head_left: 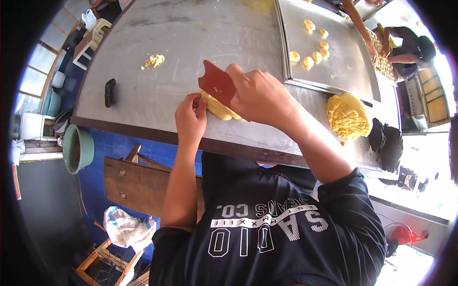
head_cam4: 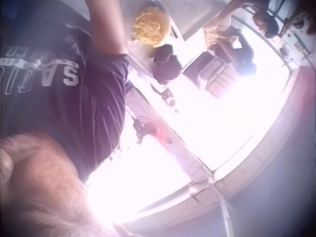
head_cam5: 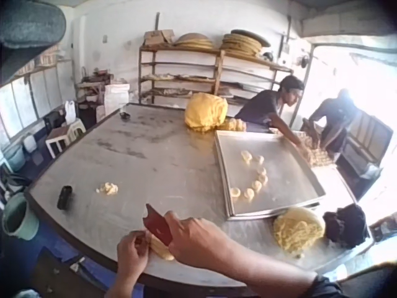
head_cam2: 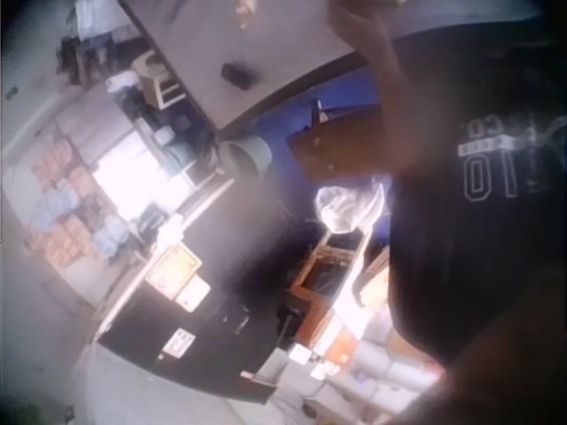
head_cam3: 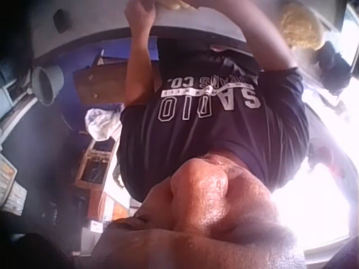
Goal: The person shapes portions of yellow dough by hand on a metal table, using a plastic scraper to divide the dough and then rolling and braiding individual pieces into small shaped pastries before placing them into a row.
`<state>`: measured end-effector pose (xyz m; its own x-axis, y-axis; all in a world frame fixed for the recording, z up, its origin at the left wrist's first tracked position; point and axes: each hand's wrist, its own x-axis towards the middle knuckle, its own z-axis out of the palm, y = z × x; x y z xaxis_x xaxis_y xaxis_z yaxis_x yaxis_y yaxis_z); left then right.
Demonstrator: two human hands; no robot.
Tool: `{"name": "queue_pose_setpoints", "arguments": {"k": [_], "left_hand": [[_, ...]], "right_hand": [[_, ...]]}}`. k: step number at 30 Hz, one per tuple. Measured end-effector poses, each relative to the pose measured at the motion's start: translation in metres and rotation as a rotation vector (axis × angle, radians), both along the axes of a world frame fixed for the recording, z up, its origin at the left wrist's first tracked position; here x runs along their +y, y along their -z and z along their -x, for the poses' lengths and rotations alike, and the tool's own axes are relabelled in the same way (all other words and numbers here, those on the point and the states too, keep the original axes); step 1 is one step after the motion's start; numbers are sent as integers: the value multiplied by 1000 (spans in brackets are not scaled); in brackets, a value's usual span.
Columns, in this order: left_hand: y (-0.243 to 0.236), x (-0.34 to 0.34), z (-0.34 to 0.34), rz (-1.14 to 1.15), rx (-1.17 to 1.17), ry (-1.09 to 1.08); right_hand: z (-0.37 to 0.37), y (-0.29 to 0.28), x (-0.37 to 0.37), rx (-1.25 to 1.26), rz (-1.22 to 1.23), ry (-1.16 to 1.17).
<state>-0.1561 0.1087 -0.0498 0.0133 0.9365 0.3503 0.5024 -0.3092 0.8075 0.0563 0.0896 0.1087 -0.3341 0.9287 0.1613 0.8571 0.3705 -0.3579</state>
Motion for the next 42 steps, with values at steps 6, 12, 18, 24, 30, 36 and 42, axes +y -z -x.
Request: {"name": "queue_pose_setpoints", "arguments": {"k": [6, 12, 18, 24, 30, 36, 42], "left_hand": [[-9, -2, -1, 64, 12, 36], [-15, -6, -4, 47, 15, 34], [-7, -1, -6, -30, 21, 45], [-7, -8, -2, 0, 62, 66], [5, 0, -4, -254, 225, 57], [-12, -2, -10, 41, 52, 134], [-10, -3, -7, -21, 99, 124]], "right_hand": [[9, 2, 0, -96, -8, -61], [27, 34, -14, -148, -192, -104], [11, 58, 17, -112, -176, -109], [-19, 8, -10, 20, -53, -38], [-24, -21, -12, 53, -207, -36], [-35, 15, 0, -151, -183, -90], [-28, 39, 3, -218, -160, -132]]}}
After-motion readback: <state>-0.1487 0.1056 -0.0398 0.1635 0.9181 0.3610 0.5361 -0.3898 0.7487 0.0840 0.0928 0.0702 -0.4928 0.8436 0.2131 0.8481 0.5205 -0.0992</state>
